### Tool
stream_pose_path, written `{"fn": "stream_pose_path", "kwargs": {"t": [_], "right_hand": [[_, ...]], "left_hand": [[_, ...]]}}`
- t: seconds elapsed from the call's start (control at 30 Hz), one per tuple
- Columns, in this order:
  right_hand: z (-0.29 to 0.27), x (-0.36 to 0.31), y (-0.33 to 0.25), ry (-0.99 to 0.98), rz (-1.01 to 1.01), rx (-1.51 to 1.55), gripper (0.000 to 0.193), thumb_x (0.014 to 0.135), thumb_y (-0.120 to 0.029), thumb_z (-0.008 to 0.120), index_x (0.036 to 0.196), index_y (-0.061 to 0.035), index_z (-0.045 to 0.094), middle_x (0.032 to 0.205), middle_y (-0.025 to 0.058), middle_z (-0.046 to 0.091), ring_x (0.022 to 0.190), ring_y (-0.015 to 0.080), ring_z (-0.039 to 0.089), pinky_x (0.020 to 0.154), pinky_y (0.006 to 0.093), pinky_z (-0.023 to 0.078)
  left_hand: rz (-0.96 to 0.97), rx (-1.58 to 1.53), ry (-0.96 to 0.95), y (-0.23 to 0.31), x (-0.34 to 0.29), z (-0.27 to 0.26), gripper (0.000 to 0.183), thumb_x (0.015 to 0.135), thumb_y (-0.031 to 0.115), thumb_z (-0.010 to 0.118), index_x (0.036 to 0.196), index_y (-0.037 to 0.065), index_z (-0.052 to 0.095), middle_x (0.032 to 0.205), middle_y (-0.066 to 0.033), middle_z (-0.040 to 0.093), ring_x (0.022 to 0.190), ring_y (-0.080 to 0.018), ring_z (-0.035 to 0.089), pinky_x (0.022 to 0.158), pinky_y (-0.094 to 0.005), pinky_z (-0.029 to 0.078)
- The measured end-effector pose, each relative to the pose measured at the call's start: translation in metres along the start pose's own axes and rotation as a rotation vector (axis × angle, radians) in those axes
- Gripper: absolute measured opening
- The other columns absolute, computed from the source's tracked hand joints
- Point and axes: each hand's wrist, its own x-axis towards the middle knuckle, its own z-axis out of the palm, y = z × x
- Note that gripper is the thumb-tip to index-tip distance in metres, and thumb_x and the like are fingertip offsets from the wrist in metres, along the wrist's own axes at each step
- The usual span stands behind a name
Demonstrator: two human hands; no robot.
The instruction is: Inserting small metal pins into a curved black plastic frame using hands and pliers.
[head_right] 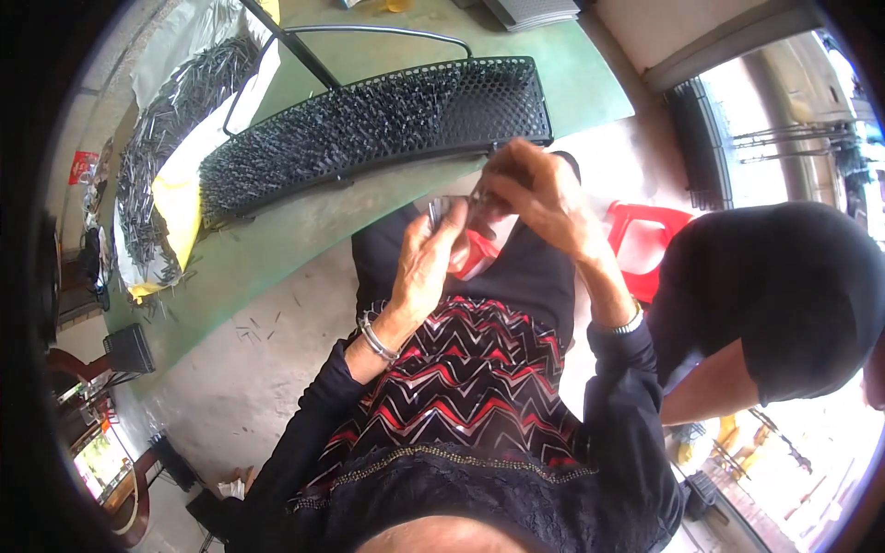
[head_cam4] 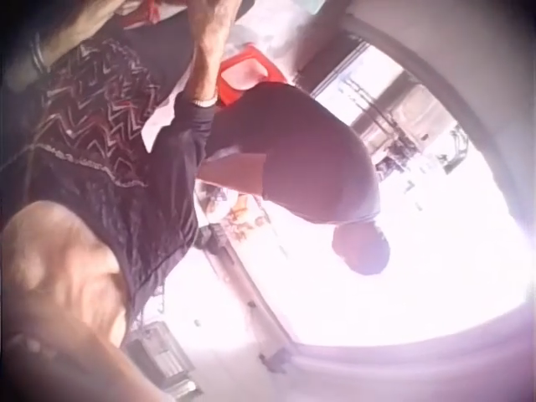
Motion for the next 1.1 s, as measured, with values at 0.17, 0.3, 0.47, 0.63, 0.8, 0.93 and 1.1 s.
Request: {"fn": "stream_pose_path", "kwargs": {"t": [0.17,0.3,0.47,0.63,0.8,0.93,1.1], "right_hand": [[-0.005,0.045,-0.020,0.500,-0.254,-0.088,0.007,0.092,-0.003,0.057,0.095,0.0020,0.060,0.080,0.0090,0.067,0.070,0.0127,0.066,0.066,0.0250,0.053],[-0.006,0.094,0.012,0.604,-0.293,-0.176,0.008,0.093,-0.006,0.057,0.097,0.0012,0.058,0.081,0.0081,0.067,0.072,0.0135,0.066,0.067,0.0253,0.053],[-0.008,0.121,0.038,0.544,-0.326,-0.260,0.008,0.093,-0.006,0.056,0.097,0.0010,0.057,0.081,0.0087,0.066,0.069,0.0130,0.065,0.067,0.0254,0.052],[-0.014,0.139,0.049,0.520,-0.367,-0.334,0.007,0.091,-0.005,0.057,0.094,0.0014,0.058,0.080,0.0092,0.066,0.068,0.0131,0.065,0.064,0.0270,0.052],[-0.021,0.150,0.038,0.452,-0.410,-0.429,0.005,0.090,-0.002,0.057,0.092,0.0014,0.059,0.079,0.0092,0.067,0.068,0.0131,0.067,0.065,0.0263,0.052],[-0.024,0.148,0.030,0.385,-0.432,-0.420,0.004,0.089,0.000,0.057,0.092,0.0012,0.060,0.078,0.0082,0.066,0.069,0.0127,0.067,0.065,0.0257,0.052],[-0.030,0.149,0.034,0.314,-0.528,-0.467,0.004,0.089,0.002,0.058,0.092,0.0003,0.060,0.076,0.0073,0.064,0.067,0.0123,0.066,0.064,0.0249,0.052]], "left_hand": [[0.077,-0.023,0.100,0.016,0.032,-0.004,0.037,0.099,0.038,0.052,0.103,0.003,0.063,0.075,-0.0029,0.065,0.053,-0.0015,0.040,0.045,-0.0184,0.028],[-0.001,-0.131,0.018,0.002,0.050,-0.002,0.035,0.100,0.034,0.052,0.109,0.001,0.059,0.082,-0.0066,0.064,0.056,-0.0050,0.047,0.048,-0.0203,0.035],[-0.103,-0.367,-0.080,-0.003,0.048,0.003,0.035,0.100,0.032,0.050,0.118,0.002,0.057,0.090,-0.0071,0.064,0.068,-0.0061,0.053,0.056,-0.0195,0.041],[-0.186,-0.270,-0.072,-0.002,0.040,-0.005,0.036,0.101,0.034,0.049,0.120,0.004,0.053,0.081,-0.0103,0.062,0.052,-0.0056,0.045,0.043,-0.0190,0.035],[-0.154,-0.265,-0.059,-0.006,0.035,-0.009,0.038,0.099,0.042,0.051,0.113,0.006,0.055,0.067,-0.0042,0.053,0.042,-0.0042,0.034,0.037,-0.0186,0.026],[-0.153,-0.293,-0.029,-0.006,0.031,-0.009,0.036,0.099,0.040,0.051,0.099,0.004,0.057,0.064,-0.0017,0.050,0.042,-0.0031,0.032,0.037,-0.0194,0.022],[-0.113,-0.259,-0.061,-0.008,0.027,-0.009,0.037,0.099,0.039,0.052,0.097,0.003,0.056,0.064,-0.0003,0.050,0.042,-0.0023,0.030,0.039,-0.0188,0.022]]}}
